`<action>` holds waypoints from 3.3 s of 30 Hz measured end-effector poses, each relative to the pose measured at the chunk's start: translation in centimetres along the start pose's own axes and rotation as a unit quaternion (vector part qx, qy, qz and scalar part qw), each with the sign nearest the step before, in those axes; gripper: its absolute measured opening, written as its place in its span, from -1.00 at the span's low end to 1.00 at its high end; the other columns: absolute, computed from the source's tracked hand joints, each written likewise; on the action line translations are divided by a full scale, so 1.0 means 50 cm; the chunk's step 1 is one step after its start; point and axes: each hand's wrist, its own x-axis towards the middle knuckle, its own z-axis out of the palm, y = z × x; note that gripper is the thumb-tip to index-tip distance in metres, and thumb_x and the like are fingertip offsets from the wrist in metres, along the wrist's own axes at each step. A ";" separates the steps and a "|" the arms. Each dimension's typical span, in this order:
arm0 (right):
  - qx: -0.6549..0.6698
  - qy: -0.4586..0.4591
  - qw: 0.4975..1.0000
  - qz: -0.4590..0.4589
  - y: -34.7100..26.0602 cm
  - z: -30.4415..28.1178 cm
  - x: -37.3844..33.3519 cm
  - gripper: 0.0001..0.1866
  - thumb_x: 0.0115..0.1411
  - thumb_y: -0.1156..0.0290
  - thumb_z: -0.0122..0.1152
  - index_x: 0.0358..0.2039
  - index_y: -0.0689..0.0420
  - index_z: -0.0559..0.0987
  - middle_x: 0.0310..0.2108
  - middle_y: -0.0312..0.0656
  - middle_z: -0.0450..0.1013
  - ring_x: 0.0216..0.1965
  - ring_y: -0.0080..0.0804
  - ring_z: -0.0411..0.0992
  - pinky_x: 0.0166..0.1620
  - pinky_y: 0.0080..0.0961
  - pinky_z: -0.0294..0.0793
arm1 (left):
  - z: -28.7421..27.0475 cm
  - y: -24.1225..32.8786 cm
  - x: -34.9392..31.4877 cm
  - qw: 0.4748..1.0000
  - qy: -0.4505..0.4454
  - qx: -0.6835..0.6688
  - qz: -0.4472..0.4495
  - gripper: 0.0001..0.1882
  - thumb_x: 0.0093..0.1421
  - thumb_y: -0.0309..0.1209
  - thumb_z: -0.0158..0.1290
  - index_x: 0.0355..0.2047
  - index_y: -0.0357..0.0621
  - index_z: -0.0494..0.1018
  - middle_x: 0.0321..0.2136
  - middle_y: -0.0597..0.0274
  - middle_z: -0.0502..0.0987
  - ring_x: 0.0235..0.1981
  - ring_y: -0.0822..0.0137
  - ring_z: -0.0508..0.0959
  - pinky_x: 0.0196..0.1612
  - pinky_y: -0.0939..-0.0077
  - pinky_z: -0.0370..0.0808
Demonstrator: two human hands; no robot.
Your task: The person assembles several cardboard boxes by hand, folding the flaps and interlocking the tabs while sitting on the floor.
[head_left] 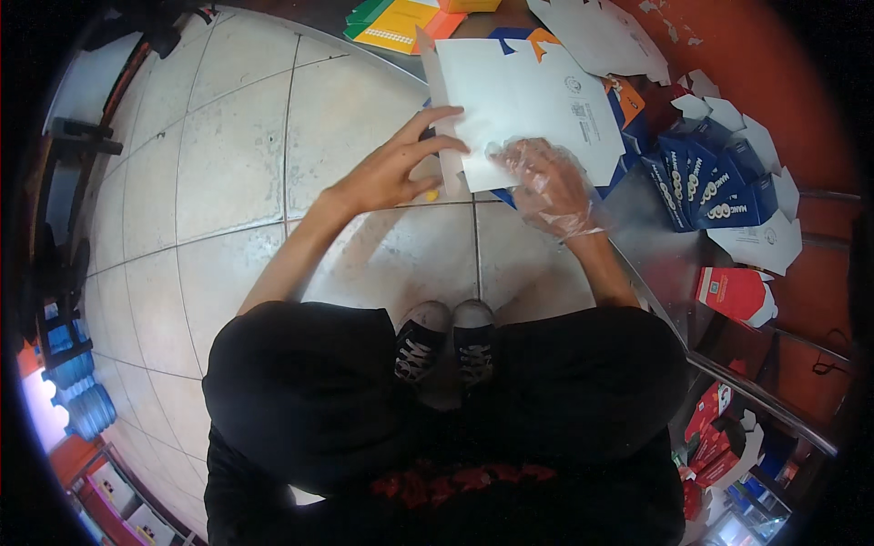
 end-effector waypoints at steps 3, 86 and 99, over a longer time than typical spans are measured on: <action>-0.046 -0.021 0.999 0.019 -0.022 0.022 -0.005 -0.51 0.15 0.52 0.09 0.12 -0.03 0.59 0.00 -0.09 0.51 0.07 -0.01 0.44 0.08 0.00 0.45 | 0.023 -0.002 -0.004 0.999 0.044 -0.010 -0.018 -0.62 0.03 -0.79 0.05 -0.17 -0.12 0.55 0.14 0.12 0.42 0.20 0.02 0.44 0.22 0.18 0.45; 0.257 -0.072 0.913 0.308 -0.006 0.038 0.049 -0.68 0.41 0.28 0.01 0.02 0.25 0.43 -0.08 0.16 0.46 -0.06 0.02 0.46 0.09 -0.17 0.38 | 0.057 -0.006 0.067 0.980 0.186 0.062 -0.011 -0.74 0.26 -0.41 0.20 -0.06 -0.17 0.65 -0.21 0.19 0.57 -0.28 0.39 0.61 -0.19 0.47 0.60; 0.229 -0.034 0.929 0.289 0.000 0.049 0.053 -0.73 0.38 0.33 0.07 -0.07 0.29 0.47 -0.15 0.20 0.46 -0.10 0.05 0.46 0.03 -0.13 0.39 | 0.012 -0.034 0.099 0.992 0.089 0.090 0.015 -0.76 0.25 -0.39 0.17 -0.11 -0.18 0.67 -0.30 0.16 0.59 -0.28 0.27 0.59 -0.11 0.35 0.57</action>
